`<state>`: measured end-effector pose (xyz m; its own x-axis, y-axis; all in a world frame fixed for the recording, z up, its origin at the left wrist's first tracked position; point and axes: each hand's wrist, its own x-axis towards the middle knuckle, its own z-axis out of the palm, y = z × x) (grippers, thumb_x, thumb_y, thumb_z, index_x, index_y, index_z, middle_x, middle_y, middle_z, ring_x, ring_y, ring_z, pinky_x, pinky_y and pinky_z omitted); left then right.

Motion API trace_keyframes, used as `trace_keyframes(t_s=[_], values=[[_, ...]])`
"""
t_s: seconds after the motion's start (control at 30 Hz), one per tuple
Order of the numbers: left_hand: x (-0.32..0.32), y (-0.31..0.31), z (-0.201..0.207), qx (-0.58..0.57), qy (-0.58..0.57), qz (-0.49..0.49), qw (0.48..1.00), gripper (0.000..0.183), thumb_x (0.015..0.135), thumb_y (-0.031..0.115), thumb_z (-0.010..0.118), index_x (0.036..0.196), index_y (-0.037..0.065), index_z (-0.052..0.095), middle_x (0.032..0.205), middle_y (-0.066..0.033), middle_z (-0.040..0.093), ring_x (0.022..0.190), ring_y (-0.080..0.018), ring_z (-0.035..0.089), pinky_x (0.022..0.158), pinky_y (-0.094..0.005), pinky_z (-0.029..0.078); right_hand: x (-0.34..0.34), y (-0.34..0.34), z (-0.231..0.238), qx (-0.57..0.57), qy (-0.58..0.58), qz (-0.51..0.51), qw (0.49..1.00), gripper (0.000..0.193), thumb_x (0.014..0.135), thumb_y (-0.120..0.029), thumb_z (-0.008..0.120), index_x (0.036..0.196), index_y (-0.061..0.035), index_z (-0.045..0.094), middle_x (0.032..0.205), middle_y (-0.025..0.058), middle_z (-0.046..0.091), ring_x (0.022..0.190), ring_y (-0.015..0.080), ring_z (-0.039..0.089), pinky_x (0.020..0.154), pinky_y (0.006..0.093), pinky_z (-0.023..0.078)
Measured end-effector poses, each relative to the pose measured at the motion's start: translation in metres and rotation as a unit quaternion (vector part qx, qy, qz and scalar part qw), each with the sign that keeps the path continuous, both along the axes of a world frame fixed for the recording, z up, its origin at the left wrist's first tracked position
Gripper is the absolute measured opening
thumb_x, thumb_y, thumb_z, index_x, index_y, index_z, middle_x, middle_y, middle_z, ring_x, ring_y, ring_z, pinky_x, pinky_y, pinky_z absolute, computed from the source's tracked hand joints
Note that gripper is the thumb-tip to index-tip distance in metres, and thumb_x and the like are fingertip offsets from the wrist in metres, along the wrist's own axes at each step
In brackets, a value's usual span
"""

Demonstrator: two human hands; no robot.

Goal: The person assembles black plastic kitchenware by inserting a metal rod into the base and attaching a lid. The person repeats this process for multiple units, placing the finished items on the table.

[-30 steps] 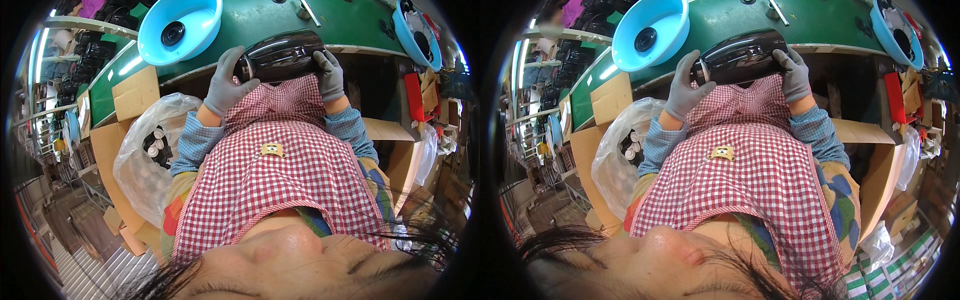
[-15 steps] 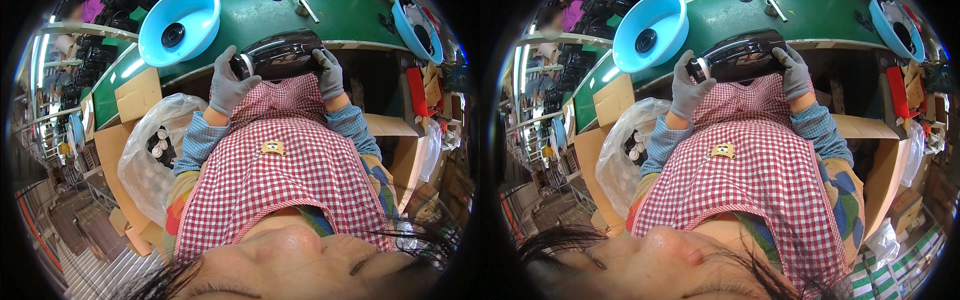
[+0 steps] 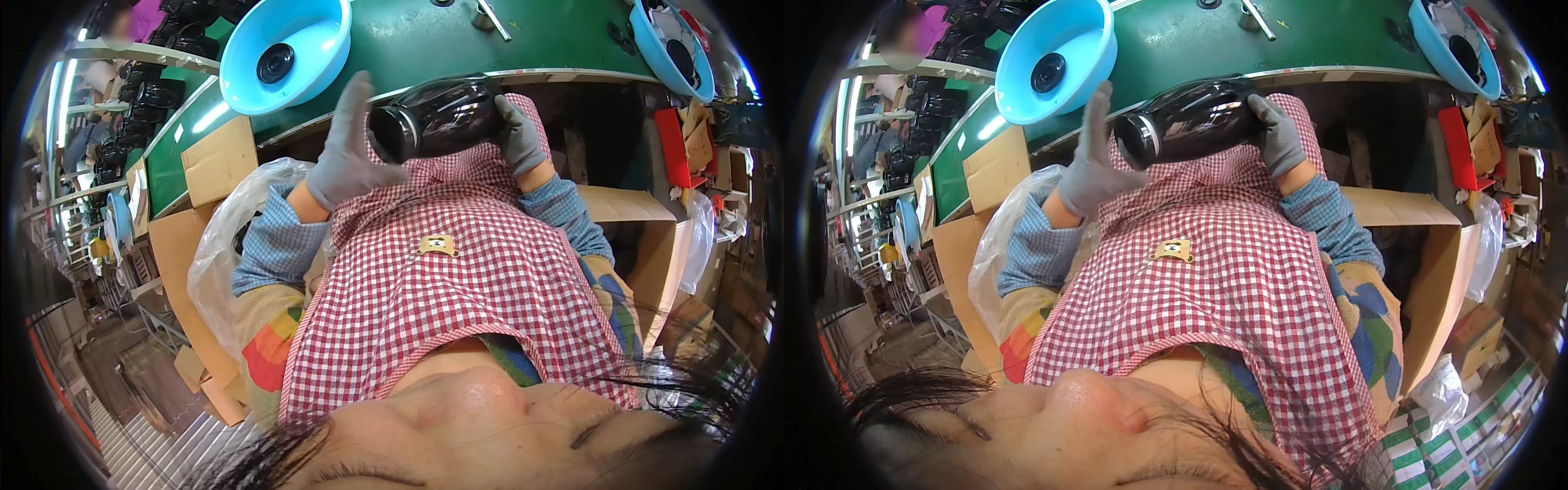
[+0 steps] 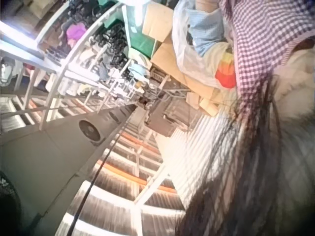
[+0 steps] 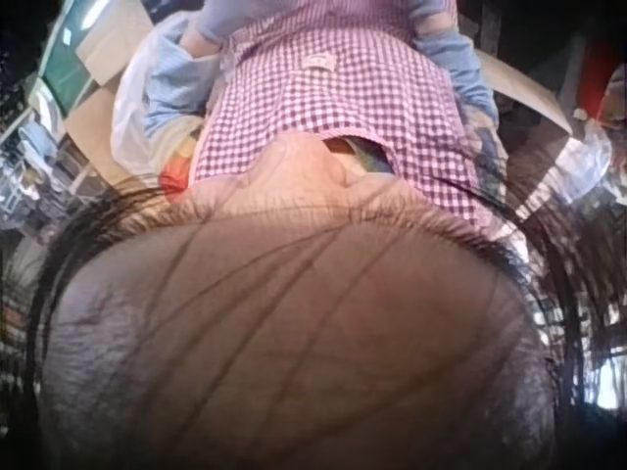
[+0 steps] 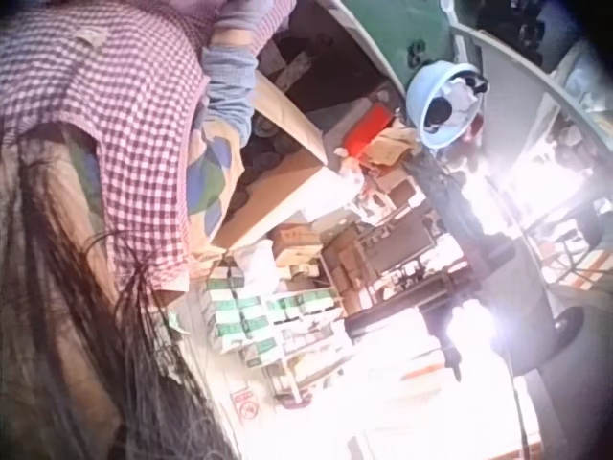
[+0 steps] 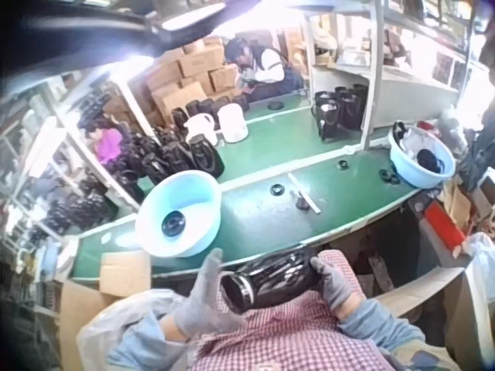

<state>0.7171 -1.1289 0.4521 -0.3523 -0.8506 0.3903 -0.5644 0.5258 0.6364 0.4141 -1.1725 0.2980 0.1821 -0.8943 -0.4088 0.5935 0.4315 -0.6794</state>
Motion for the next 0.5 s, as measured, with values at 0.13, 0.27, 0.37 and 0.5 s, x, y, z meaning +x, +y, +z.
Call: trace_keyframes(t_s=[0.13, 0.27, 0.37, 0.5], values=[[-0.001, 0.016, 0.013, 0.145, -0.071, 0.116, 0.980, 0.105, 0.075, 0.070, 0.077, 0.138, -0.010, 0.051, 0.142, -0.0272, 0.051, 0.142, -0.0455, 0.040, 0.116, -0.0478, 0.038, 0.006, -0.005, 0.021, -0.083, 0.015, -0.069, 0.994, 0.037, 0.103, -0.028, 0.061, 0.126, -0.0003, 0.067, 0.114, 0.0061, 0.071, 0.102, 0.0197, 0.068, 0.090, 0.0342, 0.056], [0.008, -0.006, 0.020, -0.108, -0.177, -0.016, 0.978, 0.065, 0.086, 0.030, 0.077, 0.137, -0.006, 0.056, 0.140, -0.0259, 0.055, 0.132, -0.0434, 0.052, 0.107, -0.0451, 0.048, 0.000, -0.009, 0.039, -0.101, -0.002, -0.040, 0.994, 0.041, 0.103, -0.033, 0.062, 0.129, -0.0008, 0.063, 0.116, 0.0062, 0.070, 0.102, 0.0194, 0.069, 0.087, 0.0333, 0.058], [0.012, -0.001, 0.027, -0.096, -0.087, 0.025, 0.991, 0.062, 0.087, 0.022, 0.075, 0.138, -0.006, 0.055, 0.140, -0.0245, 0.056, 0.126, -0.0412, 0.057, 0.103, -0.0450, 0.051, -0.006, -0.008, 0.034, -0.102, -0.019, -0.044, 0.994, 0.041, 0.104, -0.037, 0.061, 0.124, -0.0019, 0.064, 0.111, 0.0058, 0.070, 0.098, 0.0178, 0.068, 0.084, 0.0321, 0.058], [-0.015, -0.001, 0.030, 0.002, -0.146, 0.101, 0.984, 0.098, 0.084, 0.065, 0.074, 0.143, -0.009, 0.048, 0.137, -0.0266, 0.056, 0.121, -0.0409, 0.061, 0.098, -0.0443, 0.054, 0.000, -0.008, 0.030, -0.133, -0.013, -0.063, 0.989, 0.041, 0.104, -0.039, 0.061, 0.121, -0.0022, 0.065, 0.108, 0.0055, 0.070, 0.095, 0.0170, 0.068, 0.079, 0.0312, 0.058]])
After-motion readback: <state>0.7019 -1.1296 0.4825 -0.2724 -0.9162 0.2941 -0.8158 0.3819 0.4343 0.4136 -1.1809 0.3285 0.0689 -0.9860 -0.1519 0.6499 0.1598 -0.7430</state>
